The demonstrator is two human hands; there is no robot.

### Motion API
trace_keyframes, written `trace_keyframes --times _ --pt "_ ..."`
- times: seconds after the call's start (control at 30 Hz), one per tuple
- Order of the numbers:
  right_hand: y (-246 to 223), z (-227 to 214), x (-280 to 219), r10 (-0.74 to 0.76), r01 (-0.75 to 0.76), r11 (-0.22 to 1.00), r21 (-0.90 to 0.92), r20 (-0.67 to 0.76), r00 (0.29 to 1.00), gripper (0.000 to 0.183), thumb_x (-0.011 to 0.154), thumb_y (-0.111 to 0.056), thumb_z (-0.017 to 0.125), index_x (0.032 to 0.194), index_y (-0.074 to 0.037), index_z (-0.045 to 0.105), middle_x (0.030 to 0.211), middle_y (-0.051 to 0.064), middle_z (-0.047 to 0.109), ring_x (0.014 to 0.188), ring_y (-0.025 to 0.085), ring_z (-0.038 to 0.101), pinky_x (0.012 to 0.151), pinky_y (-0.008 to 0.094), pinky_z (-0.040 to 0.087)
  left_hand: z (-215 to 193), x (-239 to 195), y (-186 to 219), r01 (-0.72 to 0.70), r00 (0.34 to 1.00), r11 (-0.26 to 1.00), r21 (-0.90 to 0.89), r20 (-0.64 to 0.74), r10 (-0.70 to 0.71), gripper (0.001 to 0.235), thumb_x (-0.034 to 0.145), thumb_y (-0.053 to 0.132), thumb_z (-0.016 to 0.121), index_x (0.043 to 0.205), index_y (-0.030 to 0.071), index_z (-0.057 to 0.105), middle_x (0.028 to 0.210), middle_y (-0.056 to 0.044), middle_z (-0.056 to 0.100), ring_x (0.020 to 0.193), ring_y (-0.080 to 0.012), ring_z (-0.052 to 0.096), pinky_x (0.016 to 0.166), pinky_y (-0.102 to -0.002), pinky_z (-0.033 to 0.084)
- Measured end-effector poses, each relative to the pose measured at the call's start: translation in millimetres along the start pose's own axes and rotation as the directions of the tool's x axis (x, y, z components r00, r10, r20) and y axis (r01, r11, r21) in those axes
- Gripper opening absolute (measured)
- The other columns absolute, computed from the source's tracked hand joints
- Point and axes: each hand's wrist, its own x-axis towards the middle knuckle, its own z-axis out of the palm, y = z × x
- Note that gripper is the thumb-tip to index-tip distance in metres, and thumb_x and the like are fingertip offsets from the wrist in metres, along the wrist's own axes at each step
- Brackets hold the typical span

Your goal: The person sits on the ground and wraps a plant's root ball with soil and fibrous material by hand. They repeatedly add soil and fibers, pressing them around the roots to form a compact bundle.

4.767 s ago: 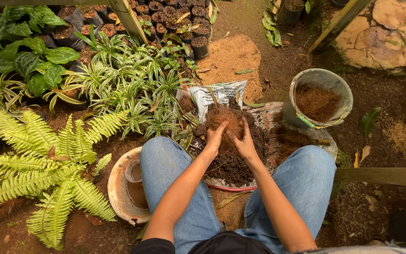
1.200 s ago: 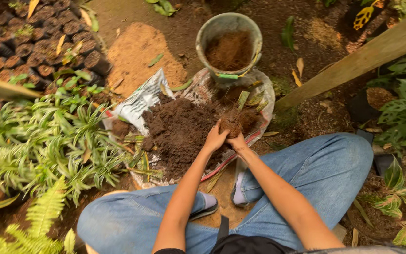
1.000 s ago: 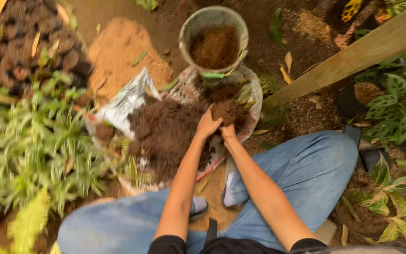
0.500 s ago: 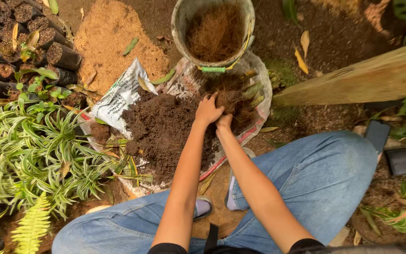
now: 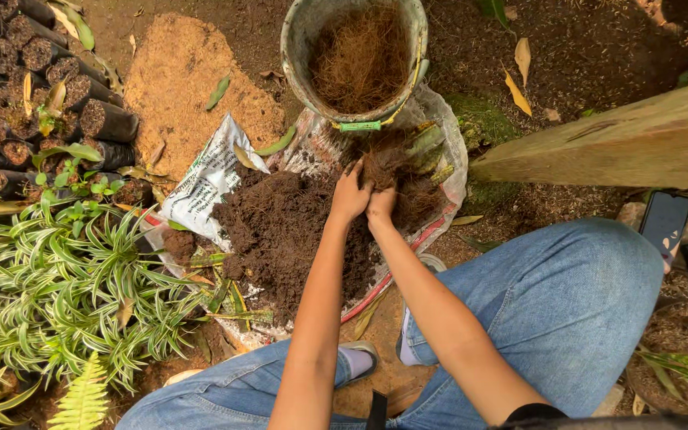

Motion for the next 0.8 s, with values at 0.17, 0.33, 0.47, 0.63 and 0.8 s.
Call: trace_keyframes --times 0.17,0.33,0.47,0.63,0.8 --pt "-4.4 -5.2 -14.9 -0.135 0.020 0.889 -0.457 -0.220 0.966 0.080 0.086 -0.016 0.081 0.151 -0.002 0.036 0.149 0.022 0.047 0.135 0.037 0.046 0.110 0.048 0.039 22.2 6.9 -15.7 -0.055 0.998 0.991 -0.125 -0.023 0.052 0.055 0.097 0.016 0.061 0.151 0.014 0.048 0.152 -0.022 0.050 0.135 -0.0419 0.051 0.111 -0.047 0.042" --pt "7.7 -11.3 -29.9 -0.009 -0.036 0.949 -0.314 -0.141 0.990 0.068 0.094 -0.017 0.068 0.152 -0.002 0.037 0.148 0.018 0.051 0.133 0.030 0.052 0.110 0.043 0.044 22.3 0.7 -7.1 0.116 0.993 0.966 -0.232 0.054 -0.107 0.050 0.097 0.020 0.060 0.146 0.015 0.056 0.143 -0.018 0.061 0.130 -0.0378 0.060 0.108 -0.045 0.048" --pt "10.8 -15.0 -23.8 0.004 0.007 0.977 0.211 -0.052 0.999 0.052 0.108 -0.027 0.045 0.149 0.004 0.046 0.145 0.014 0.059 0.126 0.024 0.059 0.107 0.036 0.048 10.6 -18.1 7.6 0.080 0.996 0.995 0.058 0.033 -0.082 0.051 0.095 0.027 0.058 0.145 0.020 0.061 0.139 -0.017 0.063 0.125 -0.0393 0.061 0.106 -0.048 0.049" --pt "-3.6 -28.4 -45.0 -0.086 0.110 0.976 0.186 -0.131 0.988 0.052 0.111 -0.030 0.046 0.144 0.009 0.052 0.141 0.021 0.060 0.122 0.030 0.059 0.106 0.039 0.047 20.9 -32.3 35.3 -0.085 0.976 0.948 0.306 -0.166 0.141 0.049 0.094 0.036 0.062 0.137 0.014 0.063 0.142 -0.015 0.061 0.120 -0.0372 0.062 0.099 -0.049 0.052" --pt "-9.8 -76.1 -123.8 -0.394 0.405 0.827 -0.389 0.112 0.912 0.051 0.104 -0.028 0.054 0.142 0.005 0.053 0.141 0.024 0.057 0.124 0.037 0.056 0.107 0.044 0.046 39.4 -42.3 55.5 -0.078 0.955 0.901 0.427 -0.227 0.190 0.058 0.086 0.033 0.071 0.137 0.006 0.059 0.130 -0.015 0.063 0.120 -0.0336 0.060 0.095 -0.050 0.053"
